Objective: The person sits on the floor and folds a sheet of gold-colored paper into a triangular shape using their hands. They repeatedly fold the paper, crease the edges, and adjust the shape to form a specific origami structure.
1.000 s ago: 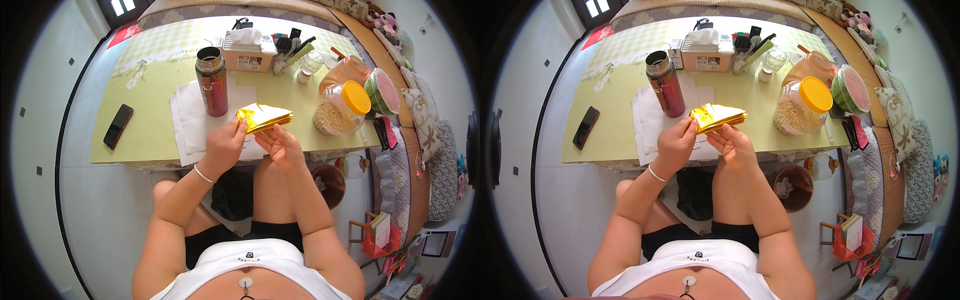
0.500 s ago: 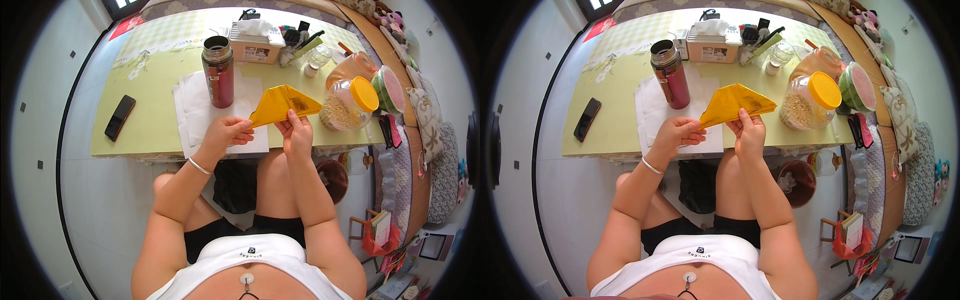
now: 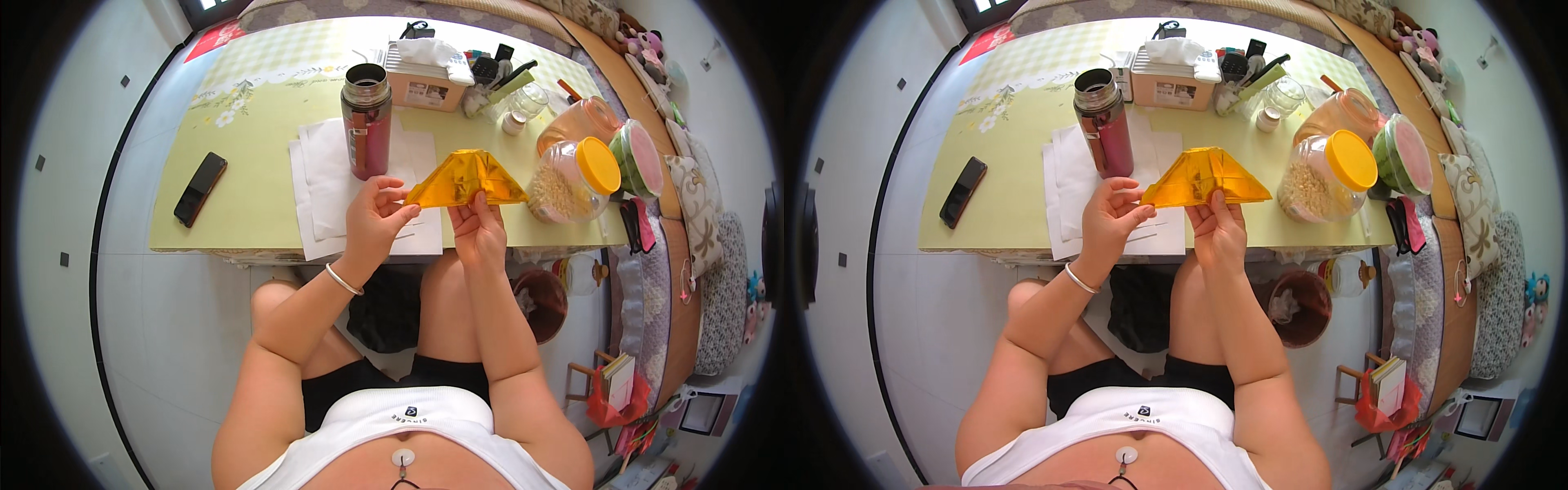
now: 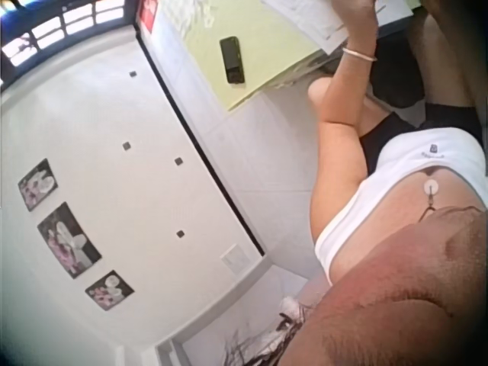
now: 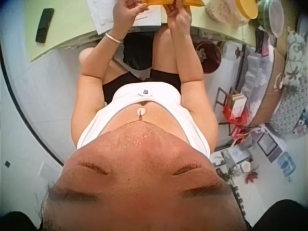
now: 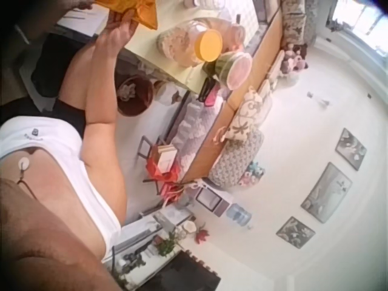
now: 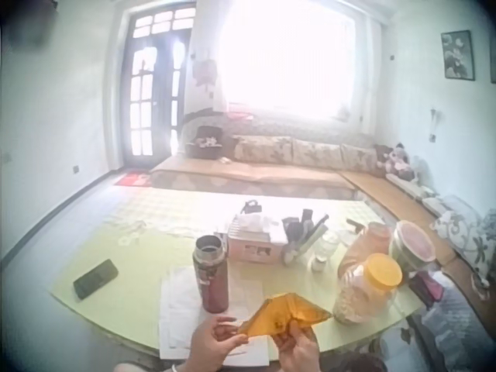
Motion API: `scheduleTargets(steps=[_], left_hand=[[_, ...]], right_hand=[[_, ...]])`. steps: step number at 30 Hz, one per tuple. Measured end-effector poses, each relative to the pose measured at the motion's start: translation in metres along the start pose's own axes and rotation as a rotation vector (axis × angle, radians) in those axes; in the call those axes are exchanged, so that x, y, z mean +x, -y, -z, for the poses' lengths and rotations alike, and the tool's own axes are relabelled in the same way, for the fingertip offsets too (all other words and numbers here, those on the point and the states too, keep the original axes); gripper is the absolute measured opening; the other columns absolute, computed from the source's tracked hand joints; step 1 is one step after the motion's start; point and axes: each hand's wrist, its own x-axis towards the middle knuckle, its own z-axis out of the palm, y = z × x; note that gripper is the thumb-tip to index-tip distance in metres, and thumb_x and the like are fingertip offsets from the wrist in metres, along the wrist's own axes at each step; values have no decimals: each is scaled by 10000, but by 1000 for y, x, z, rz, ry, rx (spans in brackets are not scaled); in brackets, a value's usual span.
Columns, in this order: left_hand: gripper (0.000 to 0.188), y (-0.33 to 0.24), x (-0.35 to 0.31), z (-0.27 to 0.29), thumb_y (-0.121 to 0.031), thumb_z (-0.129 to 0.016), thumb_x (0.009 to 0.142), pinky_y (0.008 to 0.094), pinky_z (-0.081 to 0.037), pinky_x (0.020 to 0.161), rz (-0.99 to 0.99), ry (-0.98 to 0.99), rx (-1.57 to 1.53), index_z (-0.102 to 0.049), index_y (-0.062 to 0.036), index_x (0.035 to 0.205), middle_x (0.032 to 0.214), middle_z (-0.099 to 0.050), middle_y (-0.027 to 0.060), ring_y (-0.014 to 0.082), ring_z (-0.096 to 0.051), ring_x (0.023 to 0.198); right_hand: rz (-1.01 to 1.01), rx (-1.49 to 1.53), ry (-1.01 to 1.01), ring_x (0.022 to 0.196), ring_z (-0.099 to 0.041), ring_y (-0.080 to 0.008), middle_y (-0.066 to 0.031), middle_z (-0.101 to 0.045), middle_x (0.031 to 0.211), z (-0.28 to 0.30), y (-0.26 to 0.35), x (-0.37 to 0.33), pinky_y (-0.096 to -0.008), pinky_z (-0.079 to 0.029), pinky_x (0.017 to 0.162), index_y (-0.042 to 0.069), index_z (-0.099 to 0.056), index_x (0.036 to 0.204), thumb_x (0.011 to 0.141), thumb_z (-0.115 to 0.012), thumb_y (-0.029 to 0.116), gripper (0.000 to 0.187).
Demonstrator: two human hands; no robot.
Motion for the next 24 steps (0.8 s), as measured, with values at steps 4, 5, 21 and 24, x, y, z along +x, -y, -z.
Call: scheduleTargets(steps=[4,5,21,24], left_hand=[[322,4,2,3,42,-825,765,267,-541,826,-438,-85,470,-602,-43,982,1045,-645,70,152,-636,934],[325,2,1,3,43,-833,745,278,-532,809,-492,-96,530,-608,-46,961,1023,-636,67,165,-624,917],[330,-11,-8,1,24,-860,678,323,-504,715,-883,-70,712,-677,-63,939,913,-599,79,242,-591,837],[331,-12,-10,1,18,-860,679,325,-502,711,-891,-69,718,-687,-62,950,906,-594,77,243,-587,834]], right_hand=[[-85,196,287,1109,-638,-188,-22,-644,1283,29,-9,5,-370,-537,912,157,-597,1280,1025,-596,165,255],[-98,223,293,1099,-633,-183,-10,-646,1278,35,-12,6,-366,-526,901,168,-602,1277,1023,-600,171,254],[-142,374,435,1165,-591,-191,-18,-657,1305,43,-19,7,-398,-448,1056,180,-582,1341,1014,-607,174,328],[-151,405,469,1162,-595,-193,-21,-663,1296,48,-20,10,-405,-435,1081,184,-589,1335,1009,-613,170,327]])
